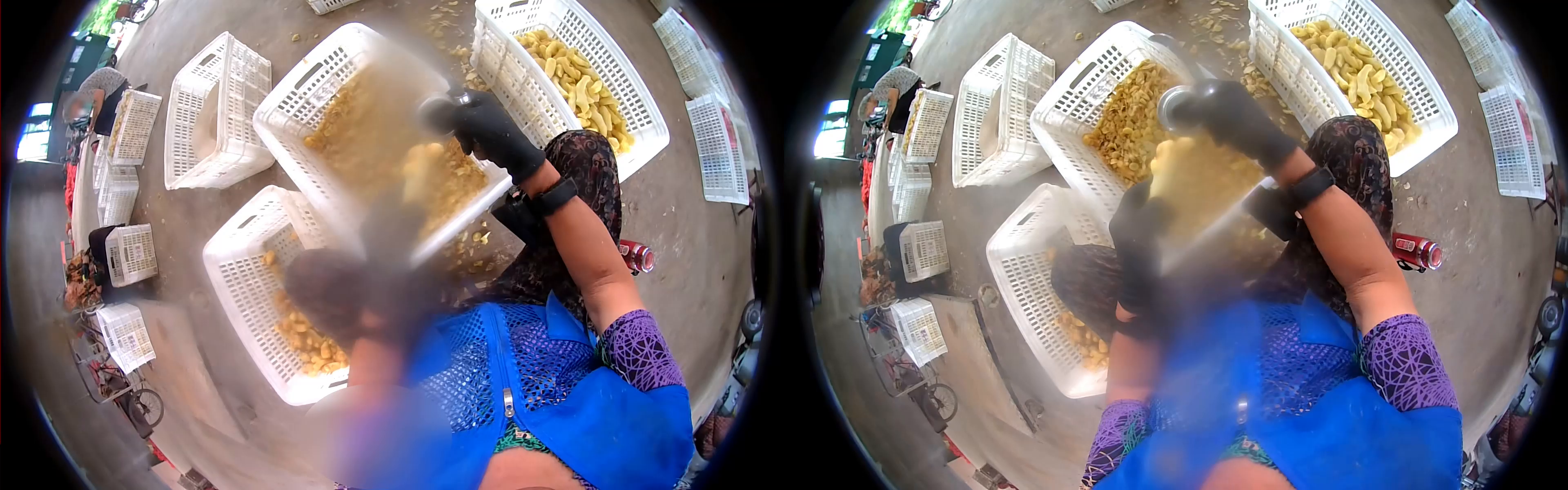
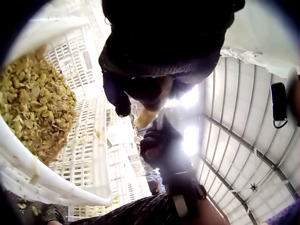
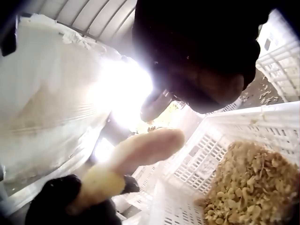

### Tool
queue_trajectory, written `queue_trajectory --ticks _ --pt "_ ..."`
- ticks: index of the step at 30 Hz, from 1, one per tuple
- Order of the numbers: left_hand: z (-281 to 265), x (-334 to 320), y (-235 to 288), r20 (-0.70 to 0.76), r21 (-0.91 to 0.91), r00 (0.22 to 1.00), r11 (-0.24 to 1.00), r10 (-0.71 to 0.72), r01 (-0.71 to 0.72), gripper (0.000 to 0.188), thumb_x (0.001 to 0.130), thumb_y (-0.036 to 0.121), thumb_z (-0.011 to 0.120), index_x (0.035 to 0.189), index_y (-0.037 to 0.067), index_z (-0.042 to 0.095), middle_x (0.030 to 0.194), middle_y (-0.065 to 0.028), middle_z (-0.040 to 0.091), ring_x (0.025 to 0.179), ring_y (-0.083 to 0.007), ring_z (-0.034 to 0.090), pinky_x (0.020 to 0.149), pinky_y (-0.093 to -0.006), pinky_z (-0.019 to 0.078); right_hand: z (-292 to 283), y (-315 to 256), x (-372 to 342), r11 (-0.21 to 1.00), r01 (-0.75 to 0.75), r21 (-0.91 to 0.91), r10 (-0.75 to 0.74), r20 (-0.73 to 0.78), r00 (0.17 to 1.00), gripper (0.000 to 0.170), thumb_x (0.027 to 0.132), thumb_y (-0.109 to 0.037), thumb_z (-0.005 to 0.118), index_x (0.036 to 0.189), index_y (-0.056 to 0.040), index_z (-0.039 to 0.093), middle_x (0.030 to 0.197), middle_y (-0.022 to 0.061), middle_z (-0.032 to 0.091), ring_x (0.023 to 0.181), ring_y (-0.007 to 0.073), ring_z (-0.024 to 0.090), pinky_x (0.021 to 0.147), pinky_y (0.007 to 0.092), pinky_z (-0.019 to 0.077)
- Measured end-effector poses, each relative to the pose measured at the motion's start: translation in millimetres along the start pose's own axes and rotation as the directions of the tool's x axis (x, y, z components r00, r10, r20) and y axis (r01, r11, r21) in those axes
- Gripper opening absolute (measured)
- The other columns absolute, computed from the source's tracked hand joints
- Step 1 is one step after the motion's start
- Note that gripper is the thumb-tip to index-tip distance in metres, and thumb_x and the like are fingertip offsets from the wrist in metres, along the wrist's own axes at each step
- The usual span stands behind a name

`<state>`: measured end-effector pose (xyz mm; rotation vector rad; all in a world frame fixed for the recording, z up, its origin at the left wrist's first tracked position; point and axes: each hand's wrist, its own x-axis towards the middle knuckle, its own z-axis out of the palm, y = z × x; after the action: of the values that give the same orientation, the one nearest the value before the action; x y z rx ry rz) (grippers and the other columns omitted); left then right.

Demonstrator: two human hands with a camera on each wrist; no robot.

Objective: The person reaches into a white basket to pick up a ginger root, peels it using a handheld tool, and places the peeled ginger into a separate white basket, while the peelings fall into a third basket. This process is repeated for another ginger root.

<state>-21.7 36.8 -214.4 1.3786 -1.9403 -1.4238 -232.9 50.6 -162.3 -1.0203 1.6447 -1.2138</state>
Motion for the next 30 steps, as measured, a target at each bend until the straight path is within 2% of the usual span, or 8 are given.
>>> queue_trajectory --ticks 5,9,10,12,17,22,29,30 --pt "2 -9 18 -0.021 -0.111 0.985 0.979 0.17 -0.172 0.03 0.082 0.009 0.045 0.106 -0.007 0.053 0.09 -0.0085 0.057 0.084 -0.0153 0.054 0.073 -0.0248 0.0425 15 14 -2 0.995 -0.005 0.098 0.009 -0.04 0.999 0.02 0.082 -0.026 0.06 0.082 -0.0058 0.065 0.052 0.0009 0.052 0.039 0.0057 0.046 0.035 0.0185 0.0327" --pt "-6 -27 43 -0.015 -0.412 0.998 0.909 0.06 -0.061 0.029 0.086 0.015 0.047 0.108 -0.004 0.053 0.089 -0.0069 0.055 0.08 -0.0145 0.052 0.071 -0.0262 0.0428 4 56 30 0.433 0.55 -0.714 -0.796 -0.017 0.605 0.023 0.081 -0.026 0.062 0.087 -0.0043 0.065 0.062 0.0037 0.059 0.05 0.0074 0.053 0.042 0.021 0.0379" --pt "-7 -25 34 -0.101 -0.36 0.978 0.91 0.18 -0.204 0.029 0.088 0.017 0.048 0.108 -0.003 0.053 0.087 -0.0065 0.055 0.077 -0.0148 0.051 0.07 -0.0266 0.0431 2 59 29 0.81 0.4 -0.429 -0.52 -0.21 0.828 0.023 0.08 -0.026 0.062 0.087 -0.0036 0.064 0.06 0.0035 0.058 0.048 0.0073 0.052 0.04 0.0206 0.0371" --pt "-10 -25 26 -0.093 -0.395 0.989 0.908 0.114 -0.141 0.03 0.088 0.019 0.047 0.108 -0.003 0.052 0.088 -0.0068 0.055 0.077 -0.015 0.051 0.071 -0.0269 0.0431 4 27 12 0.995 -0.087 0.04 0.093 -0.21 0.973 0.022 0.079 -0.023 0.063 0.086 -0.0023 0.064 0.056 0.0018 0.054 0.042 0.0062 0.048 0.036 0.0186 0.0342" --pt "-9 -17 21 -0.009 -0.524 0.996 0.849 -0.09 0.072 0.033 0.092 0.024 0.044 0.11 -0.002 0.051 0.09 -0.0079 0.055 0.079 -0.0159 0.052 0.073 -0.0281 0.0432 22 4 -13 0.988 0.022 0.153 -0.003 -0.119 0.993 0.019 0.079 -0.02 0.063 0.087 -0.0032 0.063 0.054 0.0003 0.053 0.039 0.0055 0.046 0.034 0.0171 0.0328" --pt "-4 -23 49 0.323 -0.936 0.938 0.103 -0.125 0.336 0.04 0.094 0.029 0.037 0.115 -0.003 0.047 0.105 -0.0122 0.051 0.097 -0.0186 0.047 0.087 -0.03 0.0376 42 1 -27 0.978 0.012 0.209 -0.029 0.081 0.996 0.026 0.075 -0.022 0.069 0.09 -0.0025 0.064 0.071 0.0024 0.061 0.06 0.008 0.057 0.052 0.0217 0.0443" --pt "6 -5 -13 0.175 -0.912 0.978 0.356 -0.11 0.203 0.036 0.094 0.026 0.037 0.112 -0.003 0.049 0.098 -0.0092 0.052 0.09 -0.0166 0.049 0.08 -0.0281 0.0402 47 53 1 0.984 0.174 0.046 -0.173 -0.016 0.985 0.017 0.079 -0.02 0.065 0.089 -0.0059 0.063 0.074 0.0019 0.062 0.065 0.0078 0.057 0.054 0.0226 0.0454" --pt "2 -7 -18 0.067 -0.753 0.988 0.643 -0.138 0.141 0.032 0.094 0.023 0.038 0.109 -0.002 0.05 0.091 -0.0068 0.052 0.083 -0.0149 0.049 0.073 -0.0264 0.0413 34 57 11 0.921 0.334 -0.199 -0.361 -0.119 0.925 0.014 0.081 -0.017 0.062 0.089 -0.0056 0.063 0.073 0.0013 0.061 0.063 0.0078 0.057 0.053 0.022 0.0454"
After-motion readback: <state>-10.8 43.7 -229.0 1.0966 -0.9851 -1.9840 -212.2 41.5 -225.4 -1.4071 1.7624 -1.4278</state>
